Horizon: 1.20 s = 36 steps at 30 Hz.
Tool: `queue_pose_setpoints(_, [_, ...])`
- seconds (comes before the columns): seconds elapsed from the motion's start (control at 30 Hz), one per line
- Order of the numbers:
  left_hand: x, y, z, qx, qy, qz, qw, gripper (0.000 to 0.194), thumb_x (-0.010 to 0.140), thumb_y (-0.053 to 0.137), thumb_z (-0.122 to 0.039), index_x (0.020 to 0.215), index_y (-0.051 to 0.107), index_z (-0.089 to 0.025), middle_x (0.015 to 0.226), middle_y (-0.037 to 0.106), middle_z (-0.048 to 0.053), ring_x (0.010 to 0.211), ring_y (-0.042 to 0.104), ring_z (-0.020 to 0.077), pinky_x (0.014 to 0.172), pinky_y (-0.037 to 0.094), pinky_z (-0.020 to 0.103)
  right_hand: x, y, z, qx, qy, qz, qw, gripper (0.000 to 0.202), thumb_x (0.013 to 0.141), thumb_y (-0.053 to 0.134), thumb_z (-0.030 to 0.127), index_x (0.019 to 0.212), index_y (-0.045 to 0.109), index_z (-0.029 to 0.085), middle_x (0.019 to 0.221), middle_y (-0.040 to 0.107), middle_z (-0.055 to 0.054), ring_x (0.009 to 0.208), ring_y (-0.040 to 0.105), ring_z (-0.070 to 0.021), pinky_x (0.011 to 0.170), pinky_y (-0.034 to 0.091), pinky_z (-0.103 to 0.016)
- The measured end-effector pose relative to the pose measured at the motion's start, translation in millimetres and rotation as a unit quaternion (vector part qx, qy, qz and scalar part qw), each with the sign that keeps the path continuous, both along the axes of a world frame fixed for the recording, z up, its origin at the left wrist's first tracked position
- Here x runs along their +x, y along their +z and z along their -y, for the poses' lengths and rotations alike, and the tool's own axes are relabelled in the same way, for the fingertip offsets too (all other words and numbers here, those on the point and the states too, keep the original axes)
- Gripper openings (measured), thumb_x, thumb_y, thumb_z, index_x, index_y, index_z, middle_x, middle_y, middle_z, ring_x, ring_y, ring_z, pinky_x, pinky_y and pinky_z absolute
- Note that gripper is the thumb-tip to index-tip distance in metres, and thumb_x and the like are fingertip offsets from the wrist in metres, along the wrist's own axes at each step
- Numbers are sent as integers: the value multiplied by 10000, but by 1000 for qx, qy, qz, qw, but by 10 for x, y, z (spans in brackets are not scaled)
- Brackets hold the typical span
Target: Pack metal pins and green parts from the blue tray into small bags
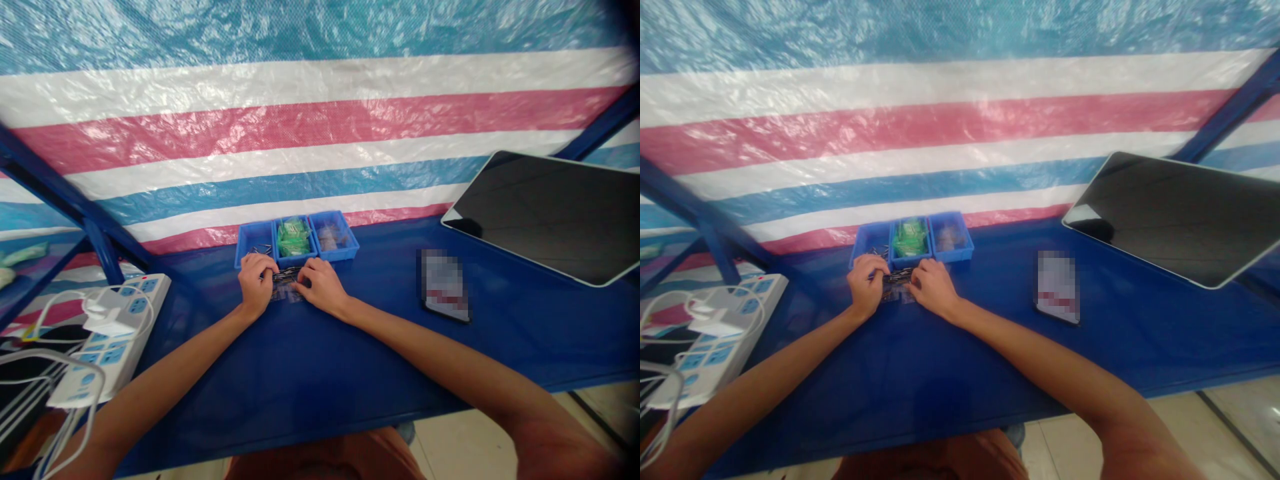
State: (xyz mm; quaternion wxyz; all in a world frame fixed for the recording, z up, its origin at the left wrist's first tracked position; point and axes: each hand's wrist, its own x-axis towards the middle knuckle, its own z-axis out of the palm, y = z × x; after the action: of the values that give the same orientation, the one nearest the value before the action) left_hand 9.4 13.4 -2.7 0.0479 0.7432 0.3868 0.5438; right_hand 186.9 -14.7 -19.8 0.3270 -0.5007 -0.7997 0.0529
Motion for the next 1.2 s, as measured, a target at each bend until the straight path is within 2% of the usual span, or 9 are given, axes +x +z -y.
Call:
queue_pose_setpoints(0.27, [-7, -9, 5, -4, -74, 1, 997, 263, 734, 425, 1, 588, 565, -168, 674, 607, -1, 709, 573, 131, 789, 426, 311, -16, -13, -26, -32, -18, 55, 998, 104, 817, 633, 270, 778, 639, 174, 836, 579, -47, 840, 507, -197, 733, 319, -323])
queue_pose_setpoints(0.4, [4, 20, 29, -20, -78, 5, 997, 300, 655, 375, 33, 695, 595, -166, 790, 615, 23, 798, 582, 147, 785, 454, 297, -31, 7, -2, -22, -28, 76, 996, 121, 841, 590, 273, 798, 639, 171, 854, 589, -61, 866, 502, -214, 745, 309, -335])
queue_pose_setpoints(0.57, [12, 42, 40, -20, -80, -5, 997, 328, 629, 361, 35, 742, 594, -168, 794, 598, 23, 813, 577, 154, 806, 464, 301, -32, 26, 18, -7, -24, 93, 995, 129, 850, 570, 265, 810, 631, 160, 861, 591, -76, 868, 497, -222, 751, 303, -341])
queue_pose_setpoints(0.67, [20, 46, 32, -14, -60, -4, 998, 397, 627, 375, 29, 883, 605, -169, 792, 582, 18, 805, 575, 158, 822, 472, 314, -19, 20, 4, -10, -25, 76, 997, 124, 856, 562, 255, 802, 625, 164, 853, 590, -69, 858, 501, -214, 746, 305, -334])
queue_pose_setpoints(0.77, [37, 62, 32, -12, -46, -13, 999, 428, 647, 399, 14, 988, 584, -165, 847, 579, 26, 818, 571, 161, 831, 475, 320, -9, 15, -9, -13, -26, 61, 998, 128, 875, 538, 237, 807, 620, 166, 861, 589, -65, 856, 507, -206, 744, 310, -328])
queue_pose_setpoints(0.9, [55, 93, 45, -19, -36, -46, 998, 319, 733, 427, -28, 967, 595, -165, 969, 582, 60, 999, 545, 198, 930, 435, 359, -17, 38, 12, -5, -26, 62, 998, 143, 891, 528, 258, 840, 622, 164, 864, 587, -70, 863, 504, -215, 759, 315, -341])
queue_pose_setpoints(1.07, [52, 103, 54, -28, -37, -57, 997, 255, 785, 435, -41, 916, 612, -169, 999, 572, 58, 1003, 548, 188, 940, 429, 349, -25, 72, 51, 26, 20, 63, 997, 270, 908, 504, 266, 1146, 593, 176, 999, 570, -91, 911, 471, -224, 762, 334, -345])
queue_pose_setpoints(1.2, [48, 101, 58, -22, -36, -50, 998, 228, 803, 451, -51, 898, 619, -170, 975, 578, 50, 978, 554, 179, 924, 436, 337, -19, 47, 34, 17, 47, 80, 996, 244, 910, 480, 211, 1068, 665, 186, 962, 566, -97, 914, 448, -229, 748, 339, -351])
